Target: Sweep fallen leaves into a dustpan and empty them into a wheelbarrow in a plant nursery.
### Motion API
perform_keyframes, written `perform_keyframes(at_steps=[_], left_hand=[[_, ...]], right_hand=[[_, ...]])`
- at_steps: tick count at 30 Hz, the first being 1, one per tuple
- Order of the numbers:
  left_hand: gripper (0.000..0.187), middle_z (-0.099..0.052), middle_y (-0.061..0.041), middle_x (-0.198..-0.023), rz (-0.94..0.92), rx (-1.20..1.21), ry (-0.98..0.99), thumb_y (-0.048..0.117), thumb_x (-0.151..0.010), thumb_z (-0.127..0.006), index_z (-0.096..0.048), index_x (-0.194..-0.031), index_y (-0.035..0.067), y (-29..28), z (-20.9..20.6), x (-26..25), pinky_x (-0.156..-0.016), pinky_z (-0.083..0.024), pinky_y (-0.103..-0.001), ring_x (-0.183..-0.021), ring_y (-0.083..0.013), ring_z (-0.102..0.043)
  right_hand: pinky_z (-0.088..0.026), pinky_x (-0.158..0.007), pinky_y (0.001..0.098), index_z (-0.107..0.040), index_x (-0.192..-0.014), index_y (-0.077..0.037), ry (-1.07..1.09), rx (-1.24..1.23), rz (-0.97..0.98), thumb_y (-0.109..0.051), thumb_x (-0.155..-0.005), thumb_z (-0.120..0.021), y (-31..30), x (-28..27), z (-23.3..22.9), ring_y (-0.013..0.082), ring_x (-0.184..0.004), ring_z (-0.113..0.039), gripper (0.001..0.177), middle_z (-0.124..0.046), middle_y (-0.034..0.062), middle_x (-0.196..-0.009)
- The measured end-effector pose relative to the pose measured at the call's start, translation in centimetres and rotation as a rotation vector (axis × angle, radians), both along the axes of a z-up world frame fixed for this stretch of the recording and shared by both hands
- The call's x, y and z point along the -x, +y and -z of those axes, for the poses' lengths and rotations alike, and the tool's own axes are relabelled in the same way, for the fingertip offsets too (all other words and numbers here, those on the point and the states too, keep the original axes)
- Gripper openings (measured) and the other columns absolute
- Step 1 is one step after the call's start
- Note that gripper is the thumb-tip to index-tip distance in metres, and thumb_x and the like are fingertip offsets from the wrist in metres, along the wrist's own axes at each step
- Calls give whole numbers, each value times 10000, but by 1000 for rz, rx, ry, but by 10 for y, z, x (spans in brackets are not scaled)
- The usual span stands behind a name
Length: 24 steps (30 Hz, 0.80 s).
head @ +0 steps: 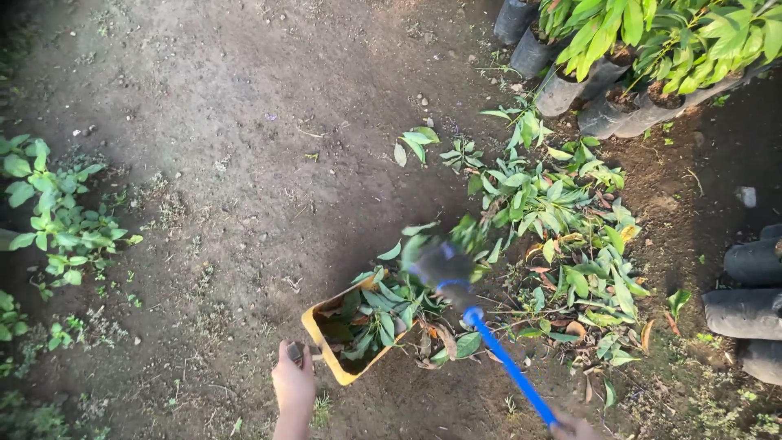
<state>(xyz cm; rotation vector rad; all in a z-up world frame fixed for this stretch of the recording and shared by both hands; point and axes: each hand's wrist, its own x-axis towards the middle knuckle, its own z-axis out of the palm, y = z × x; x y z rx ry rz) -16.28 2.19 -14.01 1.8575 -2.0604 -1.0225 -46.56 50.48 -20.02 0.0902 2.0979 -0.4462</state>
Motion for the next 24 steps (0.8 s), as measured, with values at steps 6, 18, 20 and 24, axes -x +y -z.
perform_keyframes(at_steps=[6,18,20,24], left_hand=[[217,-774,-177,-968,26,-117,-88,239,-999,-619,-606,-1186,129,1,-23,0,-800,-604,-433,-928,-304,-772],[262,-761,-196,-987,83,22,-23,230,-965,-658,-601,-1196,120,7,8,-4,-803,-596,-446,-942,-328,-768],[252,-758,-198,-983,78,12,-18,226,-968,-659,-600,-1189,122,7,6,-4,-799,-597,-445,-943,-327,-769],[264,-754,-210,-972,86,33,78,190,-947,-673,-599,-1194,133,9,11,-14,-796,-596,-438,-944,-327,-768]], right_hand=[[-593,-776,504,-405,-1607,-283,119,13,-75,-318,-1016,-563,22,-16,1,438,-840,-745,613,-737,284,-919],[-629,-841,434,-409,-1560,-280,375,31,-193,-411,-962,-650,73,-39,3,318,-896,-768,658,-765,151,-953],[-532,-769,572,-419,-1590,-269,191,108,42,-321,-973,-648,14,-51,-39,339,-736,-632,660,-637,156,-829],[-564,-657,496,-415,-1601,-252,-30,11,90,-149,-960,-642,-42,-99,-72,318,-639,-639,687,-580,129,-731]])
